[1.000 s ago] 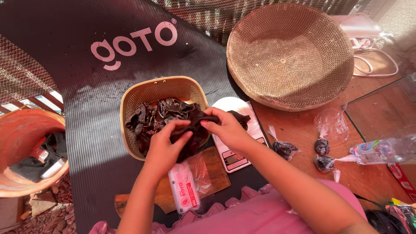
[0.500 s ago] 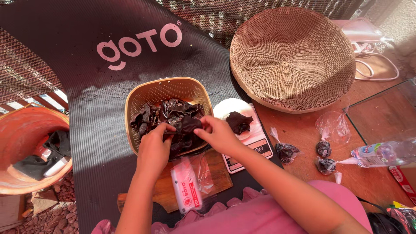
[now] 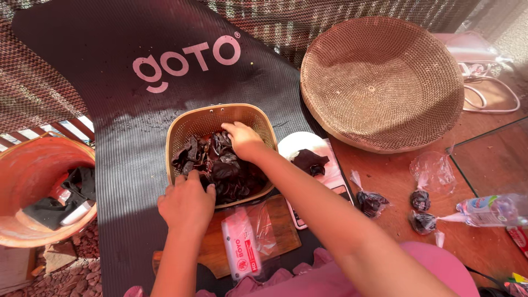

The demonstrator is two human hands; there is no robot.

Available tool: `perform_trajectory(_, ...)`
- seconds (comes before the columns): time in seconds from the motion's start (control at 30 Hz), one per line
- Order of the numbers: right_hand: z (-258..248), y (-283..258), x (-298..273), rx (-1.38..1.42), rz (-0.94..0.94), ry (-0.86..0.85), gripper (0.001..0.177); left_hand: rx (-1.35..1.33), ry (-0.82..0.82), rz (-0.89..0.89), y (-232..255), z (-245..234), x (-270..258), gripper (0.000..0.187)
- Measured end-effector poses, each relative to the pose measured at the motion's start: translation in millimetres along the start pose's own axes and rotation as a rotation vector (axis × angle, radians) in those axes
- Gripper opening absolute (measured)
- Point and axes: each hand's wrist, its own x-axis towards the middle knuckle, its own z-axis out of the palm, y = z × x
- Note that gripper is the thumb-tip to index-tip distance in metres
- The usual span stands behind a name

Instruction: The person places black fungus-like objects into small plastic bags, weighs each bag on a digital scale, and ties the bags closed.

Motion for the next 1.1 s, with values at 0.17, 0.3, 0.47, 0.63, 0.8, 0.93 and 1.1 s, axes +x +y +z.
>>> perform_trajectory(0.17,14,17,3,0.051,0.072,-0.139,0.058,-0.058,-0.056,-0.053,-2,-1,5,0.041)
perform_trajectory(0.3,10,31,3,0.245,0.178,-0.168,0.035,-0.041,-0.049,0.001,5,3,7,0.043)
perform_trajectory(0.47,1,6,-8,0.304,0.209,-0.080,0.036,-0.013,-0.088,0.054,8,5,3,0.045)
perform_trajectory(0.63,-10,-14,-22,0.068,-0.069,-0.115,0.038,-0.106,-0.108,0.050,-4,5,3,0.032)
perform_trajectory(0.8,-36,-3,-45,0.121,-0.219,0.017,0.015,-0.155,-0.084,-0.076,-10,2,10,0.017)
perform_trajectory(0.93,-90,-15,-69,0.469,-0.009,0.021,0.013,-0.259,0.108,-0.123,-13,2,14,0.015)
perform_trajectory(1.1,-141,-39,-98,1.181,0.144,-0.026,0.039,-0.211,0.264,-0.051,-11,-1,12,0.026)
